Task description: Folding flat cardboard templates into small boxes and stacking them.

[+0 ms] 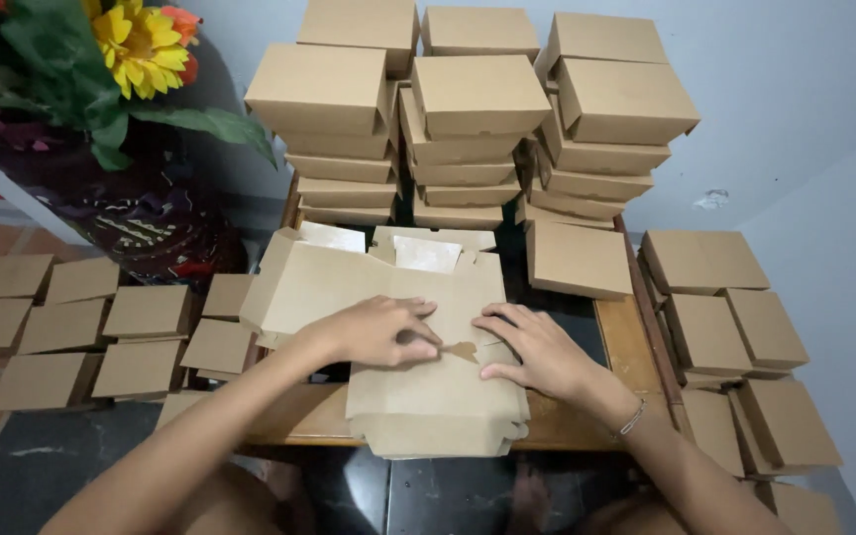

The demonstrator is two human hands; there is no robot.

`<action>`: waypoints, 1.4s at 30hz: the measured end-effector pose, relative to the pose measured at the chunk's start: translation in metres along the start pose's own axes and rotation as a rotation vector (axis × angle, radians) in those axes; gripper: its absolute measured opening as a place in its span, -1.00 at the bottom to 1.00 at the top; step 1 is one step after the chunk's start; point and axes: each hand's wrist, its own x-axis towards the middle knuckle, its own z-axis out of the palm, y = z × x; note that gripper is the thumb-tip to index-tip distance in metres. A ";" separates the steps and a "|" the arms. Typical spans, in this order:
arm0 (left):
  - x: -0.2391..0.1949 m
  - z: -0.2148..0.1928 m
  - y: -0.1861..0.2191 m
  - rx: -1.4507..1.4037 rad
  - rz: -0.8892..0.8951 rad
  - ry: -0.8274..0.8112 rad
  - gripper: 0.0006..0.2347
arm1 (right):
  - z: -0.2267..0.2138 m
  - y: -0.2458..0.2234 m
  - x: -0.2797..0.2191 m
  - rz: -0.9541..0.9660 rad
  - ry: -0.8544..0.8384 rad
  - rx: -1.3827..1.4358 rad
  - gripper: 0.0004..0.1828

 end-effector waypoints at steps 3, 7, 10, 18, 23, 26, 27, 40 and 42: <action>0.011 0.002 -0.017 -0.009 -0.053 0.019 -0.64 | -0.005 -0.005 -0.003 -0.021 0.042 -0.016 -0.29; 0.030 -0.005 -0.018 0.022 -0.071 0.023 -0.71 | -0.011 -0.015 -0.006 -0.055 0.085 -0.047 -0.32; 0.062 -0.001 -0.034 0.164 -0.063 0.004 -0.83 | -0.006 -0.012 0.001 -0.042 0.121 -0.074 -0.33; 0.111 -0.006 -0.035 0.270 -0.101 -0.027 -0.78 | -0.006 -0.016 0.011 0.001 0.066 -0.132 -0.37; 0.117 -0.011 -0.032 0.287 -0.132 -0.051 -0.67 | -0.016 -0.021 0.019 0.062 0.001 -0.164 -0.38; 0.104 -0.013 -0.034 0.245 -0.147 -0.045 -0.67 | -0.018 -0.022 0.022 0.099 -0.056 -0.172 -0.35; 0.099 -0.014 -0.034 0.211 -0.153 -0.037 -0.65 | -0.018 -0.022 0.024 0.122 -0.077 -0.181 -0.32; 0.079 -0.022 -0.028 0.159 -0.065 -0.060 -0.76 | -0.019 -0.003 0.046 0.051 -0.137 -0.183 -0.49; 0.085 -0.019 -0.035 0.161 -0.034 -0.080 -0.87 | -0.028 -0.016 0.043 0.061 -0.143 -0.151 -0.58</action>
